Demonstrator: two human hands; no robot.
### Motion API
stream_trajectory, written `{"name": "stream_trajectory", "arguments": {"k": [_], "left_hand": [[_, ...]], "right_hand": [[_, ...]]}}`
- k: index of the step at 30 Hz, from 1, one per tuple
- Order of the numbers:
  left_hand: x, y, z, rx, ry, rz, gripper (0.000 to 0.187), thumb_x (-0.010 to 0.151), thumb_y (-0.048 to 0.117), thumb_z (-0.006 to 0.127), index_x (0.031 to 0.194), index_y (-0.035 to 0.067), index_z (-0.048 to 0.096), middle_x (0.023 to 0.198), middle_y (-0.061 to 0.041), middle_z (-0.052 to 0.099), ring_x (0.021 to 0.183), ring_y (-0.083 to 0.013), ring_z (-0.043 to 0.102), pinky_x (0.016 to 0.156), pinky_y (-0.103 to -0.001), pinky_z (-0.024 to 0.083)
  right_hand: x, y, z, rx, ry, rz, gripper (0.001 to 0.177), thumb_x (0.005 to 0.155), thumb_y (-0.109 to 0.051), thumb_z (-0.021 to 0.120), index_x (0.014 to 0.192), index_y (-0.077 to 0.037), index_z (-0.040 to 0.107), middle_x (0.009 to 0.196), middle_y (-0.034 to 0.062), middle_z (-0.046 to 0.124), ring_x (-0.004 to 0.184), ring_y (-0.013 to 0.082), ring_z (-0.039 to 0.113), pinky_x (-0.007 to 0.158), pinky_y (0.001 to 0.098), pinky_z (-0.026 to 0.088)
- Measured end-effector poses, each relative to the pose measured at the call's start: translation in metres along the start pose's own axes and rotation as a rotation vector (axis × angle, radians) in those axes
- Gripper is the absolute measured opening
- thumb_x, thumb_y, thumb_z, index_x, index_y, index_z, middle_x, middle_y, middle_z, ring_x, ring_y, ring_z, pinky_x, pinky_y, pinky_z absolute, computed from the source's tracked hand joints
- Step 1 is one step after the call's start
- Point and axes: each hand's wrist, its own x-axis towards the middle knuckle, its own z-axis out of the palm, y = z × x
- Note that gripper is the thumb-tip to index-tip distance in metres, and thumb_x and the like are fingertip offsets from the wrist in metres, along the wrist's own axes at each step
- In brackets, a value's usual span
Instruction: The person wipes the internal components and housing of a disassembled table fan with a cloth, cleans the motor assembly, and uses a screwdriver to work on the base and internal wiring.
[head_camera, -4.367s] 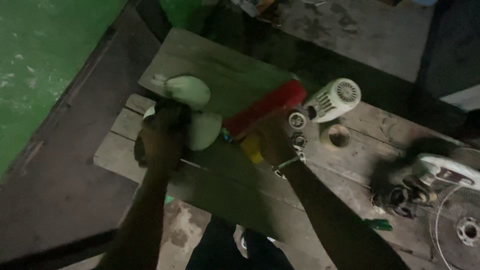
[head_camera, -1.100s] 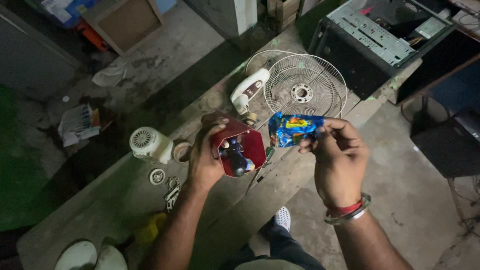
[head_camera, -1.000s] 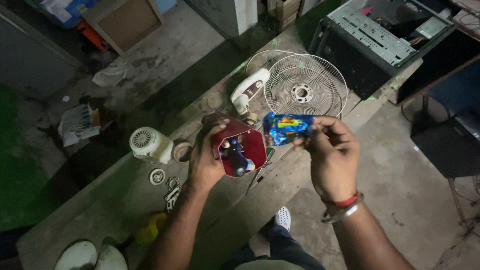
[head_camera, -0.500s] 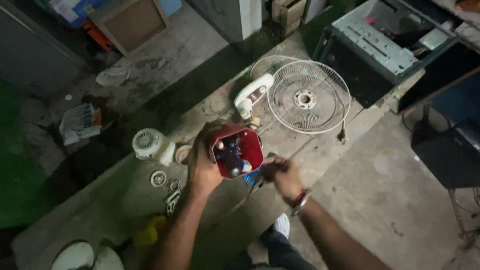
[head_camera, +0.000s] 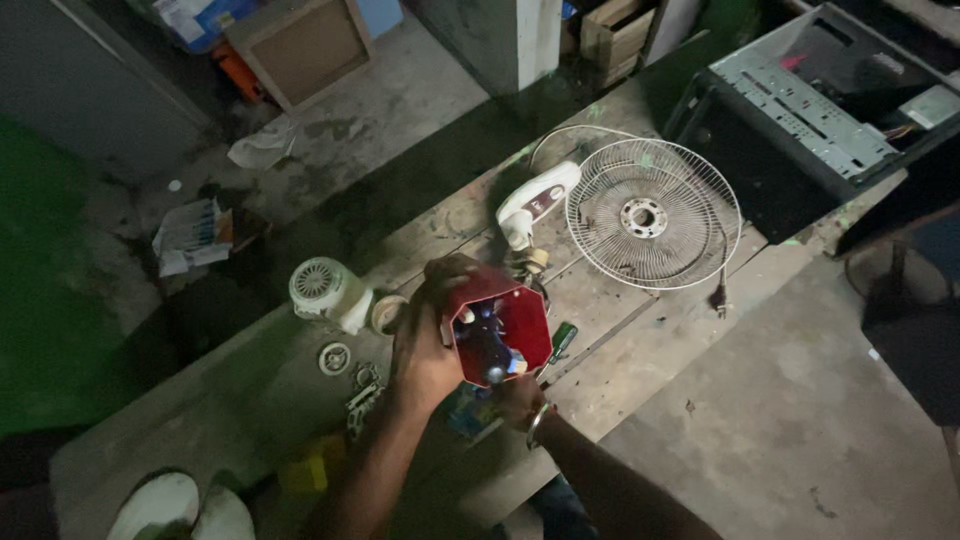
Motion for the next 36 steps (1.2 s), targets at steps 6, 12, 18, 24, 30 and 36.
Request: {"name": "stream_trajectory", "arguments": {"k": [6, 12, 18, 24, 30, 36], "left_hand": [[0.002, -0.006, -0.007, -0.022, -0.065, 0.124, 0.065, 0.076, 0.003, 0.082, 0.134, 0.01, 0.052, 0.138, -0.013, 0.061, 0.13, -0.0349, 0.06, 0.111, -0.044, 0.051], [0.01, -0.003, -0.01, -0.003, -0.036, 0.137, 0.066, 0.077, -0.001, 0.083, 0.134, 0.012, 0.053, 0.139, -0.01, 0.063, 0.132, -0.0338, 0.061, 0.112, -0.045, 0.05], [0.022, 0.0, 0.003, -0.03, 0.014, 0.144, 0.06, 0.079, -0.002, 0.08, 0.133, 0.01, 0.054, 0.137, -0.012, 0.064, 0.127, -0.0346, 0.064, 0.109, -0.044, 0.053], [0.027, 0.003, 0.005, -0.04, 0.0, 0.133, 0.059, 0.078, 0.004, 0.081, 0.129, 0.008, 0.053, 0.135, -0.013, 0.064, 0.126, -0.0352, 0.064, 0.109, -0.044, 0.053], [0.031, 0.012, 0.001, -0.022, 0.002, 0.204, 0.059, 0.082, 0.007, 0.08, 0.132, 0.007, 0.048, 0.136, -0.015, 0.06, 0.128, -0.0375, 0.061, 0.111, -0.048, 0.051], [0.031, 0.013, -0.001, -0.056, 0.008, 0.187, 0.057, 0.086, 0.003, 0.08, 0.133, 0.009, 0.05, 0.139, -0.014, 0.062, 0.13, -0.0352, 0.063, 0.112, -0.046, 0.053]], "right_hand": [[-0.031, -0.115, -0.014, 0.099, 0.365, -0.172, 0.022, 0.096, -0.009, 0.065, 0.115, -0.001, 0.07, 0.103, 0.0111, 0.076, 0.088, 0.0154, 0.073, 0.076, 0.0294, 0.06], [-0.113, -0.268, -0.029, 0.07, 0.745, -0.405, 0.024, 0.093, -0.011, 0.075, 0.115, -0.001, 0.07, 0.097, 0.0109, 0.071, 0.076, 0.0115, 0.065, 0.066, 0.0237, 0.054], [-0.141, -0.36, -0.013, -0.542, 0.456, -0.565, 0.039, 0.078, -0.016, 0.087, 0.112, 0.0, 0.076, 0.1, 0.0109, 0.077, 0.066, 0.015, 0.072, 0.054, 0.0258, 0.057], [-0.144, -0.365, 0.003, -0.654, 0.622, -0.818, 0.032, 0.083, -0.013, 0.086, 0.111, -0.002, 0.077, 0.108, 0.0128, 0.078, 0.09, 0.0201, 0.079, 0.078, 0.0287, 0.063], [-0.149, -0.359, 0.012, -0.589, 0.653, -0.839, 0.029, 0.084, -0.004, 0.082, 0.11, 0.005, 0.074, 0.113, 0.0197, 0.077, 0.097, 0.0255, 0.081, 0.082, 0.0295, 0.064], [-0.146, -0.354, 0.014, -0.461, 0.644, -0.905, 0.025, 0.087, 0.004, 0.071, 0.112, 0.003, 0.072, 0.109, 0.0184, 0.077, 0.095, 0.0261, 0.082, 0.084, 0.0281, 0.065]]}}
